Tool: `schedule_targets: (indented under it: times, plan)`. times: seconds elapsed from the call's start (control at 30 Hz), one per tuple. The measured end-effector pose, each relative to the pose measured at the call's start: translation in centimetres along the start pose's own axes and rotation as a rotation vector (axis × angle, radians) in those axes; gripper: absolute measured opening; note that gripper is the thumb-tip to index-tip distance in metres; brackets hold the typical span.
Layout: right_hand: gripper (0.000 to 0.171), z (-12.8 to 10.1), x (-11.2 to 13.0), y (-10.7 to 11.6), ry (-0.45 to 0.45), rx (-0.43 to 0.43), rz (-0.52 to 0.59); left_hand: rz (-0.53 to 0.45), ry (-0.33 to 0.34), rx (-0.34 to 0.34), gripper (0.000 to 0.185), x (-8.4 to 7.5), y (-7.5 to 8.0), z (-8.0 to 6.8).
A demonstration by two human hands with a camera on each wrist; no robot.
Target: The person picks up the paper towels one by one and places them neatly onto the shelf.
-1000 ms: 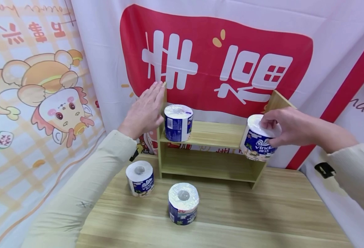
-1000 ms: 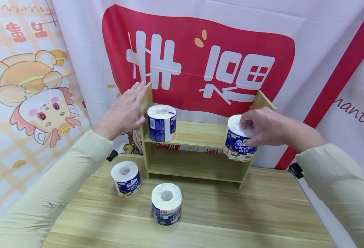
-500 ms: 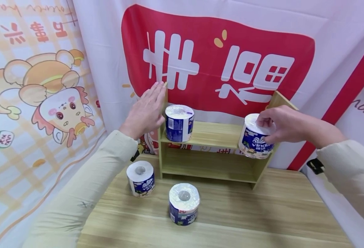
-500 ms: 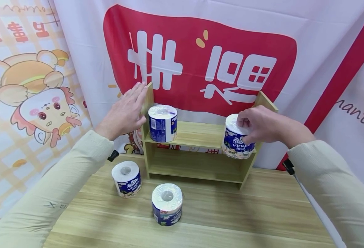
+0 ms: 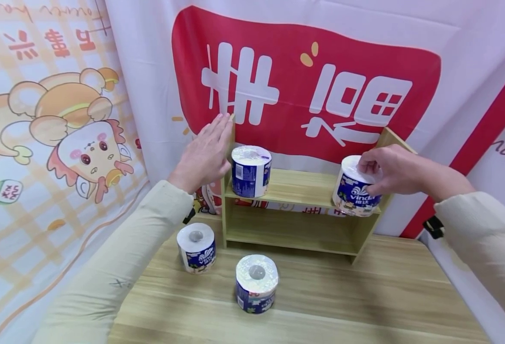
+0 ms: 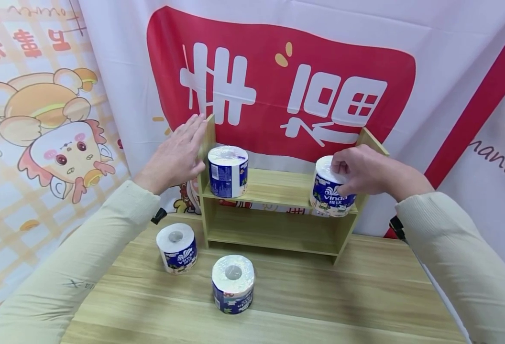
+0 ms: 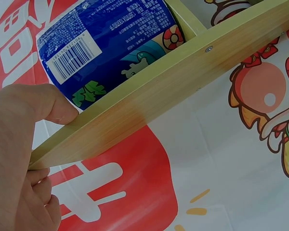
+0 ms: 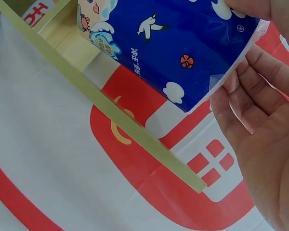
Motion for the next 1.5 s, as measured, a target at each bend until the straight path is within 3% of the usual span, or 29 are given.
schedule_targets:
  times: [1.5]
  plan:
    - [0.057,0.9,-3.5,-1.1,-0.070,-0.023,0.019,-0.001,0.004,-0.009,0.096,0.0,0.1,0.0]
Point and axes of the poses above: each hand's wrist, its own z-axis towards the middle knuckle, its own y-axis out of the back of the hand, x = y × z, the point moved 9 cm from there along z, towards the middle knuckle, and after that the axes turned 6 degrees about y, right-handed, at the moved point
